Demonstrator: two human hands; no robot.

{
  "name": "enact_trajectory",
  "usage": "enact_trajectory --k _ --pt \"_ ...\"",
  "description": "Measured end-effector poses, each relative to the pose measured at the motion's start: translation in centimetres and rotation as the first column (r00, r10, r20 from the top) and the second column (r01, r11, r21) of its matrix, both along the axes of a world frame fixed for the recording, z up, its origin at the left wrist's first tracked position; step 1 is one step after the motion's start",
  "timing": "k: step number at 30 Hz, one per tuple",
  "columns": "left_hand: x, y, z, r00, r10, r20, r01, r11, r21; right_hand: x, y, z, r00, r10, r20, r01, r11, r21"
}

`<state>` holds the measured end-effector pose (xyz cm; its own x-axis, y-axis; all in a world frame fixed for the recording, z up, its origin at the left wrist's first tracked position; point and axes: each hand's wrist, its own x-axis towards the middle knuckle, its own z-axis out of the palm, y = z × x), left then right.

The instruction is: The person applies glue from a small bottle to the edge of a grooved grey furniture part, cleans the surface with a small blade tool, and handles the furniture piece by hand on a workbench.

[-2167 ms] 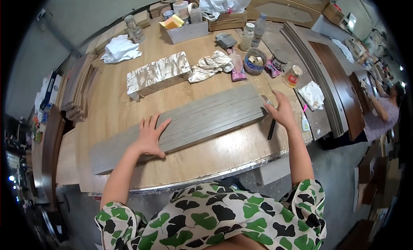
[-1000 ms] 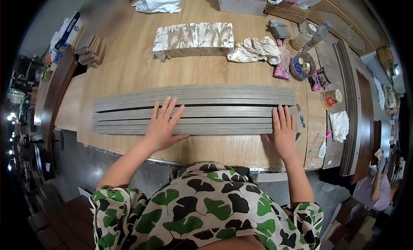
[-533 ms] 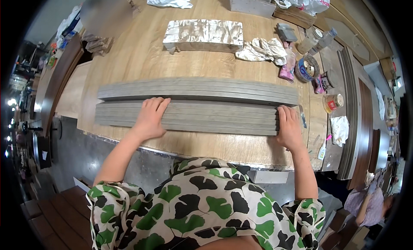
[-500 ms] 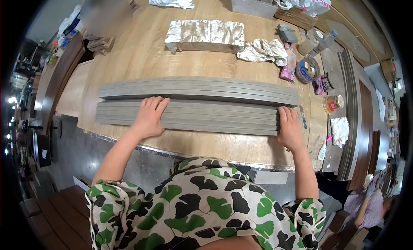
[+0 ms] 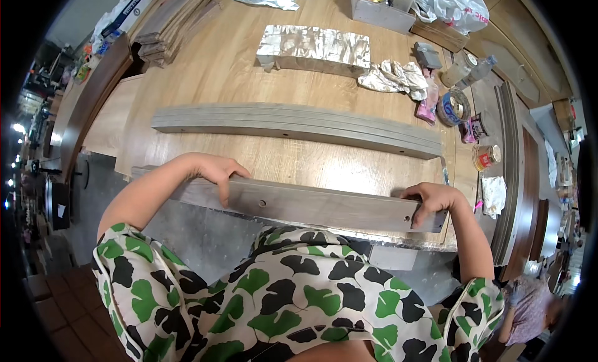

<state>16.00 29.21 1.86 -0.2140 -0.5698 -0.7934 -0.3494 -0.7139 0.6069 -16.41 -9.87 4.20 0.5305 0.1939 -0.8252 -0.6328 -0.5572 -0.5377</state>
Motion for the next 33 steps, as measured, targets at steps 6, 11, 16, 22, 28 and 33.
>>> enact_trajectory --k 6,11,16,22,28,33 --pt "1.3 3.7 -2.3 0.967 0.254 0.0 -0.254 0.967 -0.018 0.9 0.5 -3.2 0.996 0.026 -0.08 -0.012 0.985 0.172" --pt "-5.5 4.4 1.7 0.737 0.282 0.614 0.22 0.759 -0.613 0.9 -0.5 -4.2 0.981 -0.03 -0.192 0.081 0.961 0.266" --pt "-11.8 8.3 -3.0 0.381 0.354 0.854 0.551 0.655 -0.518 2.3 -1.2 -4.6 0.941 0.025 -0.339 0.063 0.968 0.244" --pt "-10.9 7.2 -5.8 0.211 0.527 0.823 0.589 0.603 -0.538 2.1 -2.5 -6.9 0.906 0.011 -0.423 0.123 0.95 0.288" --pt "-8.0 6.0 -3.6 0.326 0.411 0.851 0.6 0.606 -0.522 3.0 -2.2 -5.7 0.867 -0.046 -0.497 0.241 0.91 0.336" --pt "-6.0 3.7 -0.3 0.513 0.327 0.794 0.413 0.716 -0.562 3.8 -3.3 -3.8 0.927 -0.156 -0.342 0.258 0.925 0.279"
